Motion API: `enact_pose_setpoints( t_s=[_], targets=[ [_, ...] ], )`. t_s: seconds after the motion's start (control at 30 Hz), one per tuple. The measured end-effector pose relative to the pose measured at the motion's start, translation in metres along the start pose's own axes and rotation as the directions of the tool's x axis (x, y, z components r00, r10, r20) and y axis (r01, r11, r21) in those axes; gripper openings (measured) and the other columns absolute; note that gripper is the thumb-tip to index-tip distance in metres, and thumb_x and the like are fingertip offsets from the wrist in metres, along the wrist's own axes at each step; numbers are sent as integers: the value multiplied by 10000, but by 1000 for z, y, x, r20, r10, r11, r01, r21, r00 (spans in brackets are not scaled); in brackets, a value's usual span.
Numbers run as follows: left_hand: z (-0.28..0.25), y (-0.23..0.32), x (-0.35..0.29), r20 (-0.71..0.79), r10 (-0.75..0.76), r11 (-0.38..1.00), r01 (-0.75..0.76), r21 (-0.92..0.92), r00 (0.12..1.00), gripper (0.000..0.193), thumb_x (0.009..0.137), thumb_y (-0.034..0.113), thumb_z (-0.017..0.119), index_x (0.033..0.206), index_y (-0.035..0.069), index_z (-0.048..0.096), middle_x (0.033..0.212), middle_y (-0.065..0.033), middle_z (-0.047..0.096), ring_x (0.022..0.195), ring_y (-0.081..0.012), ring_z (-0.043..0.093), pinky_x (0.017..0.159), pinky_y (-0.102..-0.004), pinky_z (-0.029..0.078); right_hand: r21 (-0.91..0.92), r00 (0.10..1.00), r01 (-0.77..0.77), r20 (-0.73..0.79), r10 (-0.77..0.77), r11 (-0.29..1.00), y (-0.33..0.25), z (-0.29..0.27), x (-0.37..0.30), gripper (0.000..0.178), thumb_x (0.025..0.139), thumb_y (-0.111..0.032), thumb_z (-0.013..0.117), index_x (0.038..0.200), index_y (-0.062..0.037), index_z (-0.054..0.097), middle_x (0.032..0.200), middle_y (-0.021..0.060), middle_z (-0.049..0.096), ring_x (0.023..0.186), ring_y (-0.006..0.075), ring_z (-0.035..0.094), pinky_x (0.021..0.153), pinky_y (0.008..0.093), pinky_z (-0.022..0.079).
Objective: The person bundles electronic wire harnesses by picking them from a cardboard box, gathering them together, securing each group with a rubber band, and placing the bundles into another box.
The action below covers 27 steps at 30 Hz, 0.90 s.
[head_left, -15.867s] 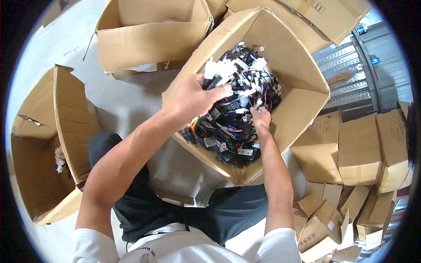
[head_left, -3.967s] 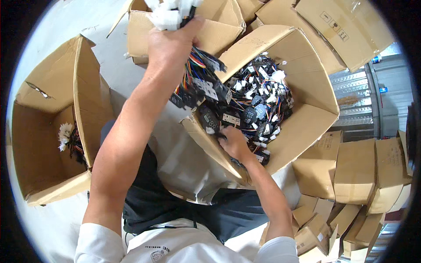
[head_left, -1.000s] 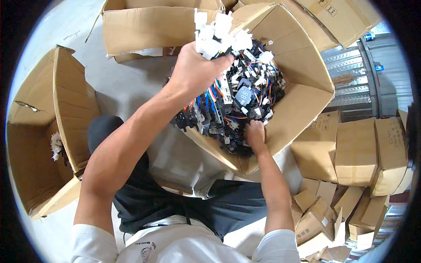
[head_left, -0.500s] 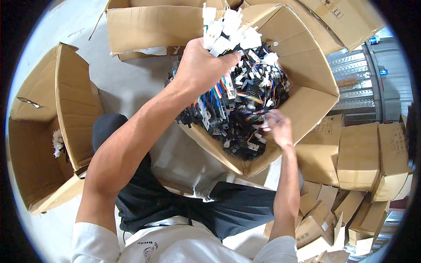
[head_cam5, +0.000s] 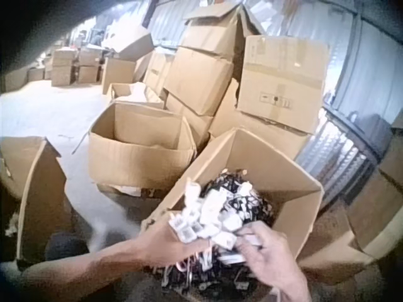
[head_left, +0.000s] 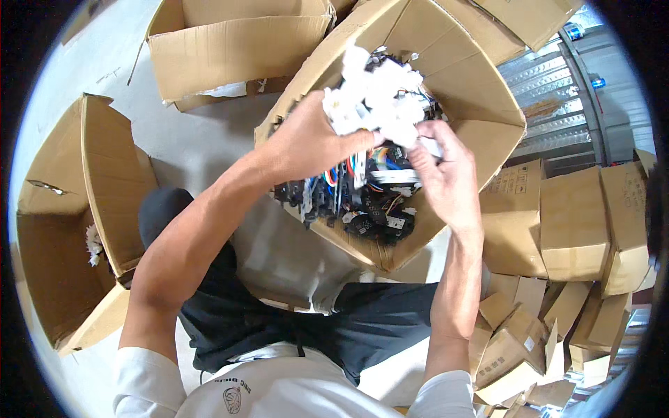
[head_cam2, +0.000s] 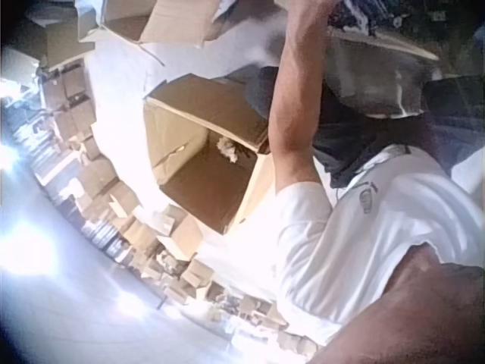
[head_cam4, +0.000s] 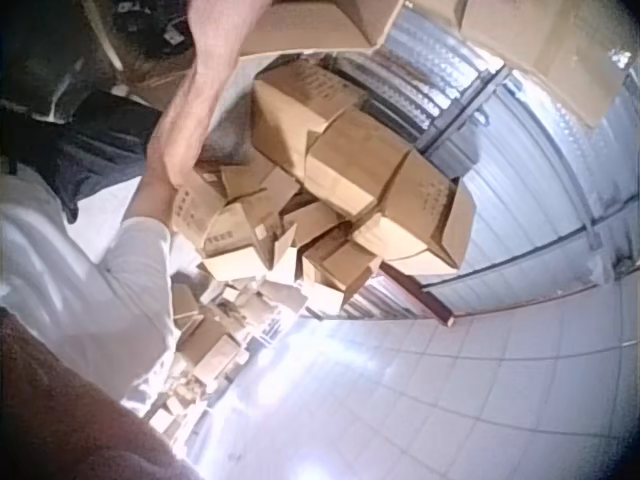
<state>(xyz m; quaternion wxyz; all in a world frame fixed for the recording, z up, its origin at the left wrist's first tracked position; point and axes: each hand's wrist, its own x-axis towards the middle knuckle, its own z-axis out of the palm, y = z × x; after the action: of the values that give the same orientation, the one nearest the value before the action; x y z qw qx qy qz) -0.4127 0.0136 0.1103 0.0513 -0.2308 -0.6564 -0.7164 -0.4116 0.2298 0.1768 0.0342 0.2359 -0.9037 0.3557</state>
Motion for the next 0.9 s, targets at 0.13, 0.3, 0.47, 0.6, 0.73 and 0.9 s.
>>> enact_pose_setpoints(
  t_s=[0.13, 0.3, 0.47, 0.6, 0.73, 0.9],
  targets=[
    [12, -1, 2, 18, 198, 980, -197, -30, 980, 255, 878, 63, 692, 1124, 16, 645, 901, -20, 689, 779, -100, 607, 728, -292, 522, 297, 993, 107, 22, -118, 949, 8, 19, 9, 245, 951, -190, 661, 1077, 8, 591, 895, 40, 647, 791, 98, 581, 701, 269, 490],
    [5, -3, -4, -89, -24, 999, 29, 46, 996, 190, 862, 71, 720, 1030, 6, 660, 832, -4, 667, 741, -81, 596, 684, -274, 512, 692, 968, -113, 238, -77, 713, 23, 9, 21, 260, 976, -198, 620, 1130, 7, 578, 955, 66, 647, 809, 128, 620, 732, 288, 527],
    [-57, 22, 22, -493, 45, 999, -52, 0, 869, 127, 907, 125, 680, 986, 29, 650, 774, -27, 648, 706, -125, 631, 783, -313, 554, 242, 944, -330, 86, 318, 913, 129, 17, 25, 260, 957, -211, 640, 1131, -17, 642, 923, 69, 685, 803, 119, 613, 734, 285, 506],
    [-102, 29, 13, -379, 66, 939, -185, -288, 923, 70, 946, 118, 618, 919, 57, 598, 722, -6, 554, 661, -155, 599, 937, -417, 539, 93, 936, -335, 150, 320, 938, 126, 65, 13, 379, 944, -281, 659, 1161, 27, 619, 1035, 142, 693, 938, 202, 650, 853, 328, 517],
    [-95, 34, 8, -230, 34, 805, -163, -571, 973, 95, 921, 135, 640, 967, 64, 595, 701, -19, 582, 644, -152, 608, 969, -435, 521, -352, 999, -41, 18, 50, 935, 142, 85, 13, 461, 916, -286, 672, 1230, 36, 571, 1200, 222, 625, 1106, 337, 612, 961, 399, 475],
    [-91, 29, -6, -184, -13, 863, -82, -499, 983, 215, 900, 268, 649, 942, 92, 532, 681, 0, 491, 612, -147, 544, 983, -491, 479, -339, 1000, -6, 23, 15, 941, 134, 109, 11, 488, 906, -274, 694, 1248, 50, 564, 1259, 202, 600, 1165, 334, 591, 1009, 393, 455]
  ],
)
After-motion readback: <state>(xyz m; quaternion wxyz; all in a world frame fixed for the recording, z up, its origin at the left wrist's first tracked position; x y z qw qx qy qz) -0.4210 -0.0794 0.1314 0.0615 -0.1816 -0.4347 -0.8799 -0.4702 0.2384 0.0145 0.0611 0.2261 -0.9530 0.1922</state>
